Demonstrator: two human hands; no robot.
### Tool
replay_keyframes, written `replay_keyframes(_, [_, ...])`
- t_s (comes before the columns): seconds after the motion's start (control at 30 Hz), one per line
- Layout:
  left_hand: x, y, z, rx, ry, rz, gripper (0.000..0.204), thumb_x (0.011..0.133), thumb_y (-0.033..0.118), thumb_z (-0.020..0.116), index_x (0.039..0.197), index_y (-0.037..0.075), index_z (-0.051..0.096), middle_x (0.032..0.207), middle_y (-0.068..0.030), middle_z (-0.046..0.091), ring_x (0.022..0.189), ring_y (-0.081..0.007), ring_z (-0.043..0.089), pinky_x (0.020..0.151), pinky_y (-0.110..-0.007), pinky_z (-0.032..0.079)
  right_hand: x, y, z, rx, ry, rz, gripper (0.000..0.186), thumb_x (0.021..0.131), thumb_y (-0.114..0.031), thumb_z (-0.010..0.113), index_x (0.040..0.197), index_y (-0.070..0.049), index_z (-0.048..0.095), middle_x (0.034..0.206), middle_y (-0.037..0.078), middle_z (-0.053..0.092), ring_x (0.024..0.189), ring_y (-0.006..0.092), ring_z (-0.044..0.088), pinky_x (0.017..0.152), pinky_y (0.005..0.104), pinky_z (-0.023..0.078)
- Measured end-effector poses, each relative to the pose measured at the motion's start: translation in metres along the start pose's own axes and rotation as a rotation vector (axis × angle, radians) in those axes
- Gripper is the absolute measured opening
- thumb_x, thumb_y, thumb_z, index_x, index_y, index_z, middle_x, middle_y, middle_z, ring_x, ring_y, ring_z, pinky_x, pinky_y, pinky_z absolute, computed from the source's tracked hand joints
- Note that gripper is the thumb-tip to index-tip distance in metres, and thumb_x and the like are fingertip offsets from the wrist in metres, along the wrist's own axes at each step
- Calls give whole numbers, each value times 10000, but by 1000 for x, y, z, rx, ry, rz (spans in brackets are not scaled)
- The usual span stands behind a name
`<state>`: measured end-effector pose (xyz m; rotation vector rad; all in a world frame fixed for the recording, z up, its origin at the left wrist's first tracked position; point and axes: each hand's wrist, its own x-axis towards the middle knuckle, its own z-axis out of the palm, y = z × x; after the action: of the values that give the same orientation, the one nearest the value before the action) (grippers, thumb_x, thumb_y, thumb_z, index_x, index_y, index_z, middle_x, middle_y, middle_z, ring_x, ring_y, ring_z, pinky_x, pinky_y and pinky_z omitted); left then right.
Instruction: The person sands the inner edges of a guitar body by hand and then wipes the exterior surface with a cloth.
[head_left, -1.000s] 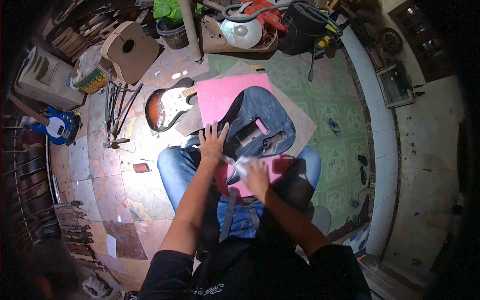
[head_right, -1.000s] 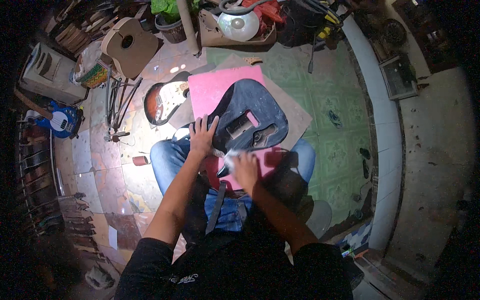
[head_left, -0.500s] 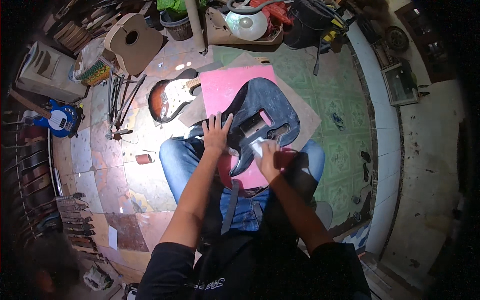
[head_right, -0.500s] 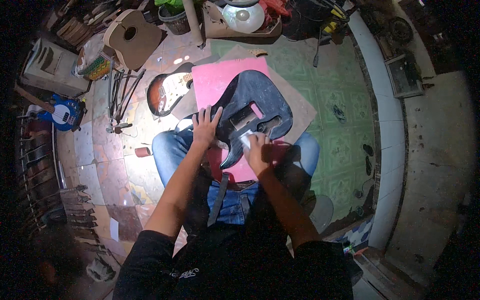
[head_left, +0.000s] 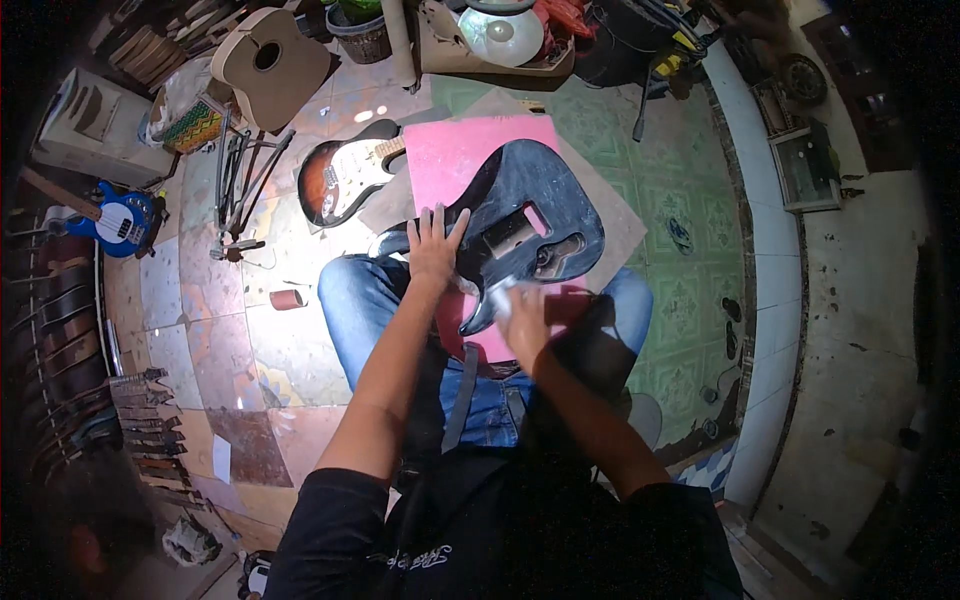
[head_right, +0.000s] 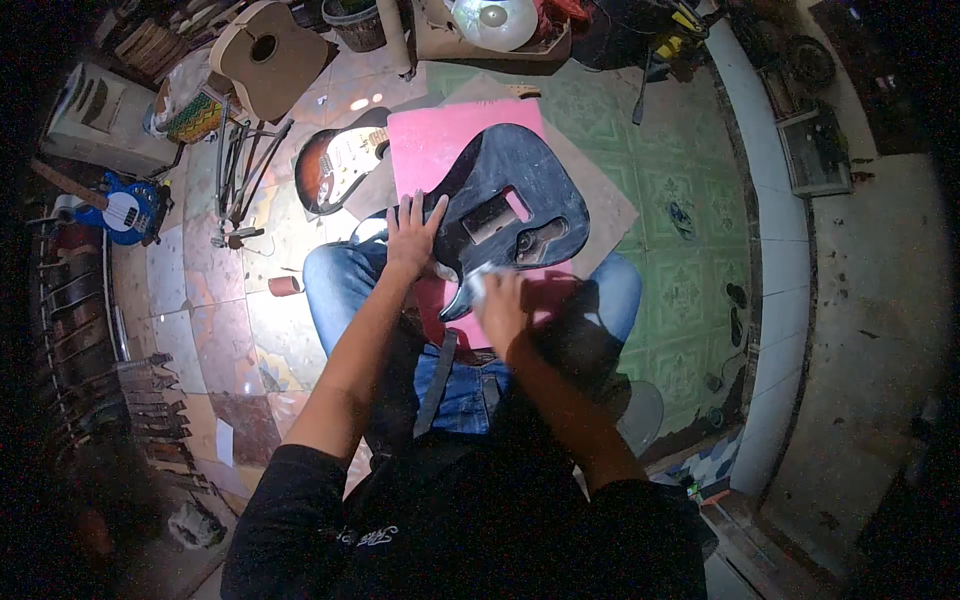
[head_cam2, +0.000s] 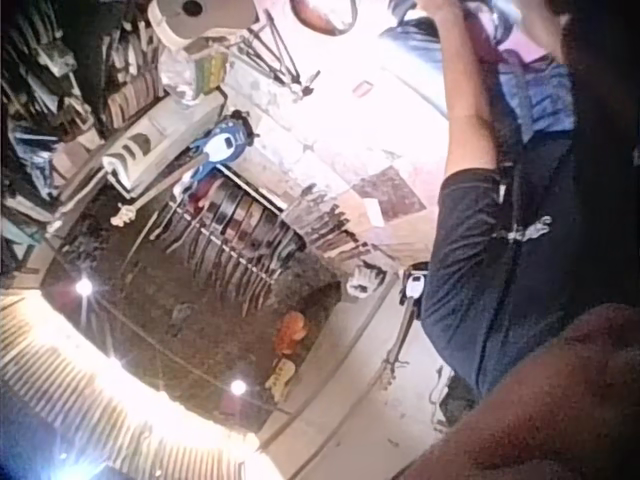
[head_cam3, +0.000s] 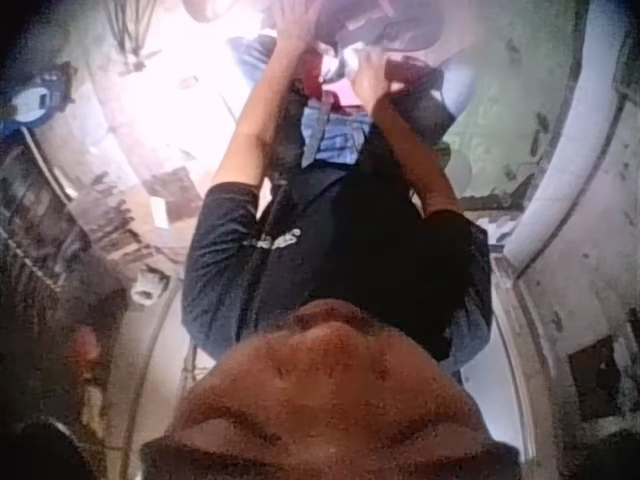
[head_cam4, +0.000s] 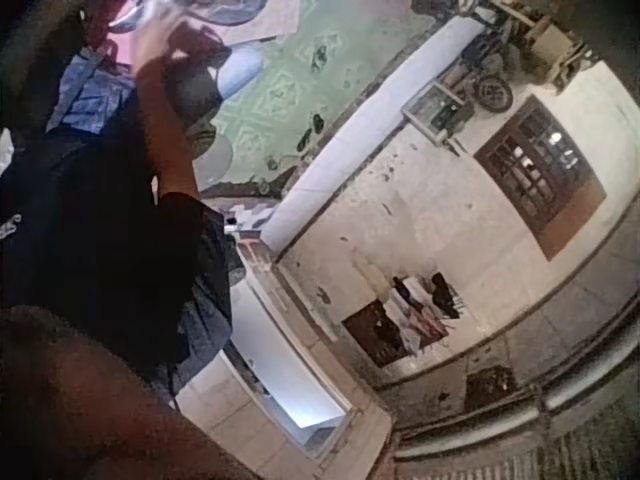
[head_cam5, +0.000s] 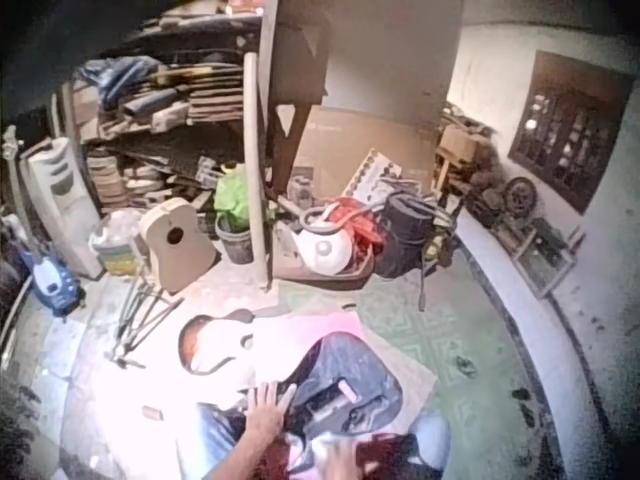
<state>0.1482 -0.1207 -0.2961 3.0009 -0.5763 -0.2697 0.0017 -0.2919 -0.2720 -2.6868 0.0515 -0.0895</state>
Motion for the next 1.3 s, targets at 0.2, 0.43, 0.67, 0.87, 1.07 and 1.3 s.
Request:
replay_keyframes(0.2, [4,-6,32,52,182,1,852,905,238,660,1635,354,236,1629,-178,339,1472,-397,356,1169,-622,279,-18,-3,-1,-140,-218,-274,365,753,-161,772,1101,-132,668,1172,138,570,1117,352,542,910,487,436])
replay_keyframes(0.43, [1,-8,35,48,211,-2,784,931,253,616,1625,360,268,1621,-177,353,1463,-393,370,1157,-633,291,-24,-23,7,-223,-166,-170,361,812,-211,755,1158,-157,669,1145,147,583,1137,373,543,894,486,457])
replay_keyframes(0.67, [3,-3,23,75,85,-33,1031,800,369,796,1637,390,195,1653,-158,297,1514,-379,293,1209,-614,202,10,7,-9,16,-133,52,391,811,-156,738,1177,-76,629,1179,205,574,1146,417,547,926,525,479])
replay_keyframes(0.87, [-2,-10,29,48,112,-34,867,892,300,671,1633,379,227,1645,-167,316,1495,-388,326,1188,-622,244,-40,-46,10,-121,-238,-236,354,761,-214,776,1102,-170,692,1134,146,590,1123,357,548,907,477,439])
replay_keyframes(1.07, [-1,-7,31,52,220,1,718,961,217,546,1619,364,298,1607,-178,379,1449,-399,396,1156,-634,299,18,17,-12,-91,-199,1,470,732,-200,812,1156,-85,645,1181,166,581,1139,381,538,956,533,440])
replay_keyframes(1.3, [0,-18,43,95,272,-2,762,941,224,581,1628,350,275,1604,-180,378,1443,-404,398,1159,-632,298,-40,-26,12,-107,-219,-243,440,776,-213,766,1202,-173,664,1184,145,595,1151,355,551,950,494,445])
